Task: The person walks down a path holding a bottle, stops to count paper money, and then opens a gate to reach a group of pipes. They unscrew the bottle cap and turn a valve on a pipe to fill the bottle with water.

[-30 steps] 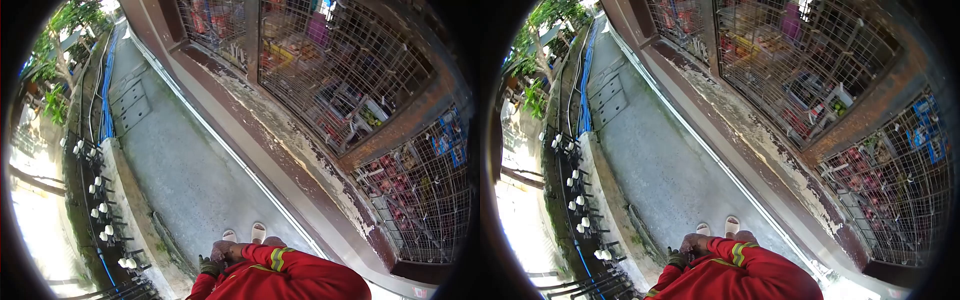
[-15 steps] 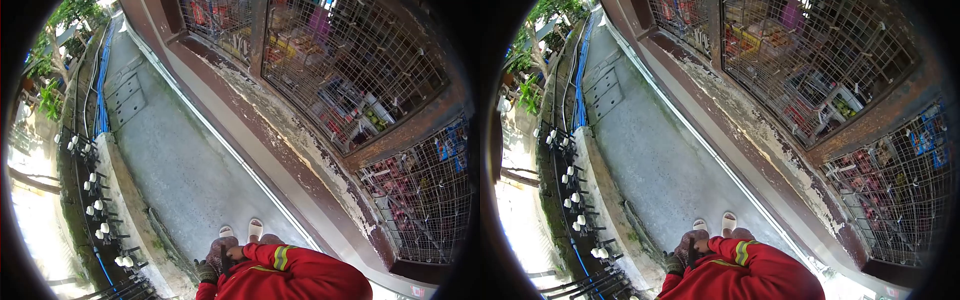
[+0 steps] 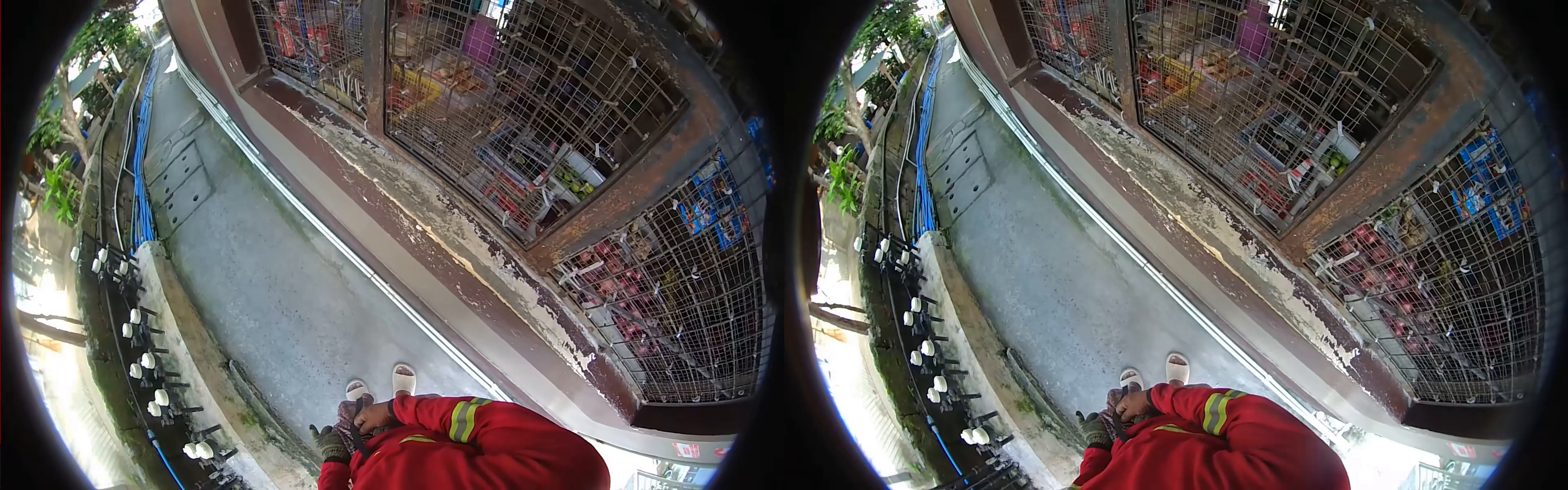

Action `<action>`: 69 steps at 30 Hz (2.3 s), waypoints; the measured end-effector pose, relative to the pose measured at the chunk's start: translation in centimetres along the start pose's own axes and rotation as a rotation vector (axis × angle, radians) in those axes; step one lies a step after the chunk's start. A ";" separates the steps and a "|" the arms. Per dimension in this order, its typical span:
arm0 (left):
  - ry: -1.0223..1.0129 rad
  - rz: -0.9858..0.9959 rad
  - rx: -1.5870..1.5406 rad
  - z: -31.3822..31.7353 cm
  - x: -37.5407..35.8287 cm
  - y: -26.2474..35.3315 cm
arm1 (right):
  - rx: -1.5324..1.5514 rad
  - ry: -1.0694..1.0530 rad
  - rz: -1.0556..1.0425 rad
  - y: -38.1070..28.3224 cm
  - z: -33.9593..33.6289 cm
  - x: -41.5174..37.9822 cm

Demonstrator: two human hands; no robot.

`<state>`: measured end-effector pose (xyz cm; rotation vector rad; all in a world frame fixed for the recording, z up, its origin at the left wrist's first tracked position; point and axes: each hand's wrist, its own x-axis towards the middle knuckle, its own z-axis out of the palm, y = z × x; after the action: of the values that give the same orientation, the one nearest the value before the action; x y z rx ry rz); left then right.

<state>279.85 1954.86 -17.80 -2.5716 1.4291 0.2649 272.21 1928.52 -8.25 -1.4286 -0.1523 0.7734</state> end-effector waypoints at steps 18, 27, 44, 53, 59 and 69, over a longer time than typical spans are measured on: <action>-0.262 -0.291 -0.861 -2.5 -2.7 -2.5 | -0.338 0.206 0.166 3.5 -3.2 0.2; -0.091 -0.006 -0.865 -1.1 -3.2 -4.2 | -0.456 0.153 0.218 4.3 -4.9 -0.2; 0.751 -0.749 -2.398 -12.1 -12.8 -9.8 | -0.672 -0.262 0.061 2.8 -6.9 2.9; 0.926 -0.646 -2.426 -23.7 -4.1 -14.2 | -0.162 0.498 0.194 -5.4 -5.3 1.9; 0.697 -0.441 -2.358 -26.9 1.9 -12.4 | -0.423 0.738 -0.165 -21.0 -4.9 3.5; 0.631 -0.182 -1.871 -31.1 5.6 -10.3 | -0.505 0.911 -0.319 -25.5 -3.2 6.5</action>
<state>293.50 1947.90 11.68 -4.5036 1.1201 1.4146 288.66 1930.84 12.43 -2.0409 0.1419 -0.2437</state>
